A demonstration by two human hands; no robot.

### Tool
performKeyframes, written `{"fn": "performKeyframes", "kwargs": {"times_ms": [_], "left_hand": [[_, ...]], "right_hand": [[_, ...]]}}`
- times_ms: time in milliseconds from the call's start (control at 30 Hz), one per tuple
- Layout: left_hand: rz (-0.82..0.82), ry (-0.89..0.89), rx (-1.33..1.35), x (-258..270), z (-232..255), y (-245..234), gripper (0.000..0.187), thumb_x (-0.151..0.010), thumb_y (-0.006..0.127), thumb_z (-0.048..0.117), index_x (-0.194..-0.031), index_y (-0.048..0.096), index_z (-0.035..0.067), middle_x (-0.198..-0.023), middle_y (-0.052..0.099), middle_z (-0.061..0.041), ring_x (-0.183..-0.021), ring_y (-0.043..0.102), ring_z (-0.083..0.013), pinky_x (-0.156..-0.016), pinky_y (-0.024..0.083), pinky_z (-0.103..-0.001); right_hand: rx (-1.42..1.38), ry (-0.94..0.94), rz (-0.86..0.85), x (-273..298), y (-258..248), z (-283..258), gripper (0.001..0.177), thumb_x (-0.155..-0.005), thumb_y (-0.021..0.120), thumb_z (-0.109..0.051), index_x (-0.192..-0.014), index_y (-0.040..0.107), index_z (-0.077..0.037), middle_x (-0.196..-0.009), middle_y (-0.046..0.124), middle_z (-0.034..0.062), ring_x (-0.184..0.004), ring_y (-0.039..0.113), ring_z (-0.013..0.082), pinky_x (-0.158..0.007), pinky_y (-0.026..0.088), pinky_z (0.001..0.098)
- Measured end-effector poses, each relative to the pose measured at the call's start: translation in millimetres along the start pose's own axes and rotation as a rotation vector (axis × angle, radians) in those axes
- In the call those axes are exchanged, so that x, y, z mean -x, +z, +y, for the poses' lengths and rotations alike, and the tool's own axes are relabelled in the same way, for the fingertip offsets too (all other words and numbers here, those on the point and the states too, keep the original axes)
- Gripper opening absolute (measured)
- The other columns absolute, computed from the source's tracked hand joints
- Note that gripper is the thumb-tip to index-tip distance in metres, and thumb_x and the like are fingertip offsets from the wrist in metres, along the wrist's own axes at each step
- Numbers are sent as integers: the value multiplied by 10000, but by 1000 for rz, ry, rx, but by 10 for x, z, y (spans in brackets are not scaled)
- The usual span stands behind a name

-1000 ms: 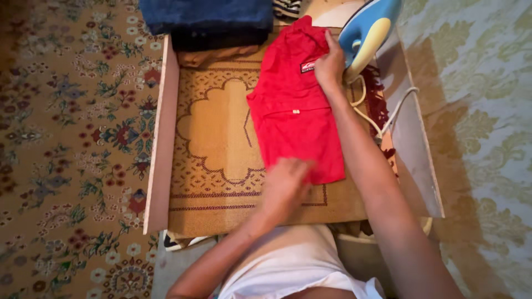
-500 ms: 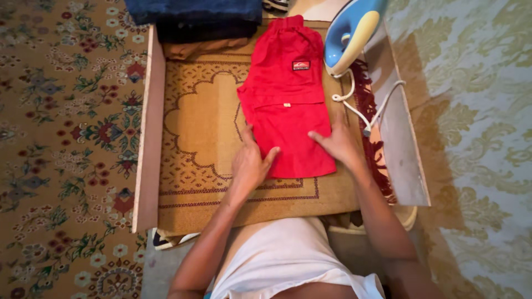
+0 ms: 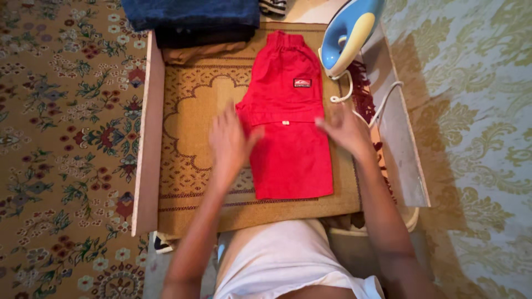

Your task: The person irons a pair of red shorts on an ironing board. They move the iron across the fabric by hand and fold the shorts to reach different areas.

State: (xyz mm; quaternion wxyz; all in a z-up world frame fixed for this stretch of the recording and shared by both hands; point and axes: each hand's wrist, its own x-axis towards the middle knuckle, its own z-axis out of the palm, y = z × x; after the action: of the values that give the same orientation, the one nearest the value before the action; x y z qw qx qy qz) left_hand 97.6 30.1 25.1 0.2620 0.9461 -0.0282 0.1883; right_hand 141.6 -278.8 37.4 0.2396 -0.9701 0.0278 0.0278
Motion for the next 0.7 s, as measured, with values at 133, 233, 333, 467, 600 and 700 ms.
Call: {"fn": "performKeyframes", "kwargs": {"times_ms": [133, 233, 333, 467, 600, 700], "left_hand": [[-54, -91, 253, -1150, -380, 935, 857, -832, 838, 520, -1351, 521, -82, -1237, 654, -292, -1151, 631, -431, -975, 519, -490], [-133, -219, 192, -1885, -540, 1456, 768, -802, 905, 520, -1222, 623, -57, -1176, 651, -291, -1098, 628, -452, -923, 515, -497], [-304, -366, 298, -2130, -595, 1623, 653, -764, 887, 447, -1195, 681, 1, -1109, 703, -216, -1036, 697, -382, -896, 543, -464], [-48, -142, 417, -2113, -493, 1514, 495, -816, 845, 255, -1231, 667, 52, -1172, 751, -166, -1141, 708, -362, -965, 548, -428], [62, -127, 183, -1831, -206, 1250, 591, -892, 783, 135, -1439, 561, 101, -1402, 631, -168, -1342, 563, -385, -1104, 482, -470], [178, 183, 0, -1512, -56, 1101, 800, -794, 836, 207, -1500, 486, 70, -1574, 420, -209, -1472, 349, -414, -1186, 321, -593]], "right_hand": [[-186, -313, 344, -797, 282, -365, 814, -938, 750, -444, -1510, 400, 19, -1371, 609, 278, -1243, 613, 404, -1013, 491, 491], [-13, -151, 344, -1596, 500, -618, 873, -922, 761, -328, -1537, 307, 93, -1271, 599, 330, -1143, 608, 483, -955, 472, 569], [112, -12, 131, -2160, 726, -618, 669, -886, 789, -322, -1384, 501, 19, -1306, 592, 309, -1194, 595, 481, -1004, 500, 514], [116, -100, 272, -2375, 778, -574, 269, -1046, 683, -209, -1268, 663, -57, -1299, 670, 238, -1180, 666, 447, -1021, 541, 526], [-238, -453, 615, -1658, 541, -642, 517, -867, 753, -49, -1356, 587, -9, -1247, 620, 233, -995, 696, 373, -871, 559, 420], [-465, -466, 863, -1065, 433, -491, 477, -923, 855, -80, -1311, 580, -37, -1200, 653, 120, -1074, 700, 271, -951, 576, 353]]}}
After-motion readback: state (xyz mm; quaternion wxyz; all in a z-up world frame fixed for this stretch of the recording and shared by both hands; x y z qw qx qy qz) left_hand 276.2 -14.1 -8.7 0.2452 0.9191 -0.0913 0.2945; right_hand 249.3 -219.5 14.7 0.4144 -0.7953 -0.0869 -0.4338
